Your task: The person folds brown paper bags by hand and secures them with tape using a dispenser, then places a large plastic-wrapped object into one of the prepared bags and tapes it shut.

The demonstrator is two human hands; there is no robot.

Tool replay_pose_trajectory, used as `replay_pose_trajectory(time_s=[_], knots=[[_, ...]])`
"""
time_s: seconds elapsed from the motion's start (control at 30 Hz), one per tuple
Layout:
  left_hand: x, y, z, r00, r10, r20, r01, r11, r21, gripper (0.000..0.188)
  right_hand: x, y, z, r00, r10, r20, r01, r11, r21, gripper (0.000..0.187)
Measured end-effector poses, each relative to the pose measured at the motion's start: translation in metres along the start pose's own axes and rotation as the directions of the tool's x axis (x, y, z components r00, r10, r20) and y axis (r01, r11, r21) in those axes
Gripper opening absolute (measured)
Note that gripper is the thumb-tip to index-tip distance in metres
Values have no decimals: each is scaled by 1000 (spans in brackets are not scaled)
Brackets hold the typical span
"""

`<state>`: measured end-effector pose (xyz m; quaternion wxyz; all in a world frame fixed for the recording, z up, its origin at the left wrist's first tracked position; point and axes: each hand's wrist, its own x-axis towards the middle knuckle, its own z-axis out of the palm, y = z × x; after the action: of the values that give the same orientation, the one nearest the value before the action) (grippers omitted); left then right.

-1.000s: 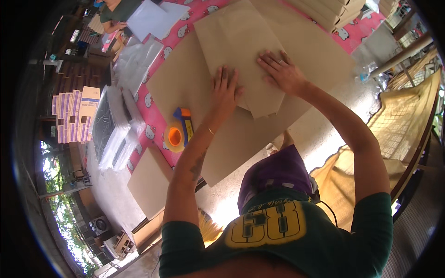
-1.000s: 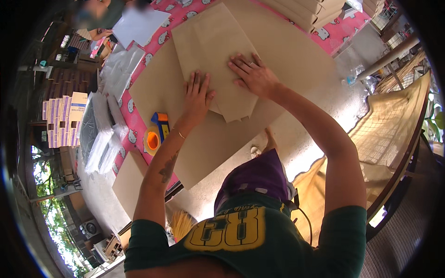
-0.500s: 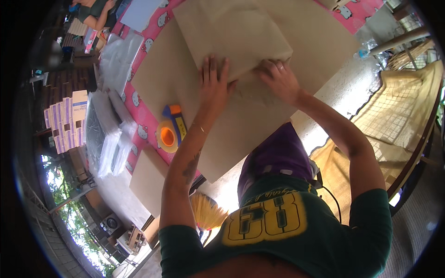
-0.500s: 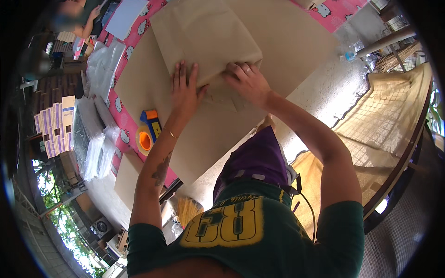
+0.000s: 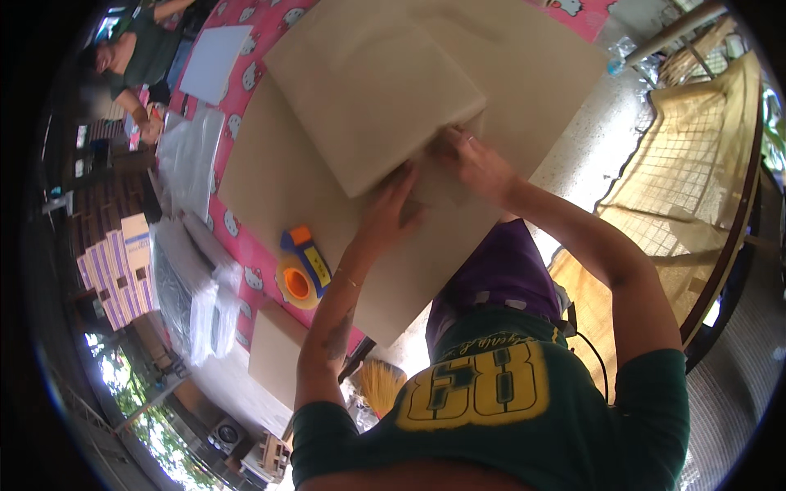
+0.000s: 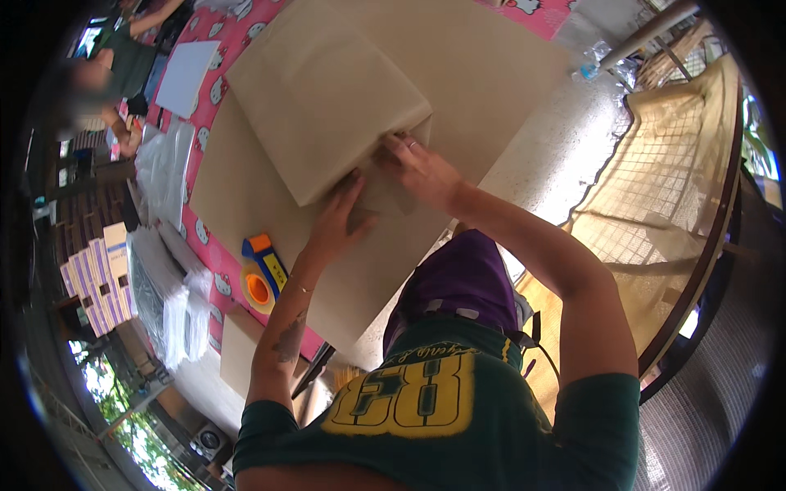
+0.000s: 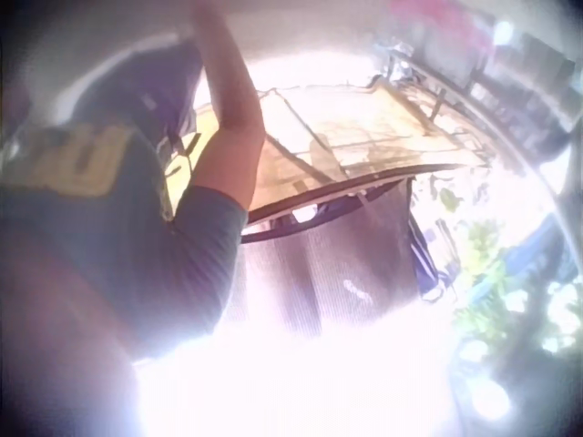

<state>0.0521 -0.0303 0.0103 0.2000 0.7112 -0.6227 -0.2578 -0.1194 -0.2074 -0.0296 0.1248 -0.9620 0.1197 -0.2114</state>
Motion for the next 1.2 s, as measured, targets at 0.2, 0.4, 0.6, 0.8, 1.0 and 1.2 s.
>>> replay_pose_trajectory(time_s=[0.2,0.4,0.6,0.8,1.0,1.2], knots=[[10,-9,-9,992,113,-65,-106,989,105,68,11,-2,-16,994,1,110,-2,1000,7,51],[11,-29,4,964,252,-80,-184,857,481,63,12,6,-13,998,20,60,-20,1000,3,56],[18,1,25,981,6,-192,103,827,552,60,31,20,-26,958,92,273,-117,990,77,40],[41,24,9,952,232,-200,-12,679,734,29,29,54,-23,981,-6,195,-73,916,394,36],[58,13,-16,812,472,-343,-155,741,654,19,11,51,-21,1000,-11,20,3,942,337,60],[75,26,-41,885,333,-325,-214,912,350,19,42,58,-40,973,-171,-156,144,974,-173,45]])
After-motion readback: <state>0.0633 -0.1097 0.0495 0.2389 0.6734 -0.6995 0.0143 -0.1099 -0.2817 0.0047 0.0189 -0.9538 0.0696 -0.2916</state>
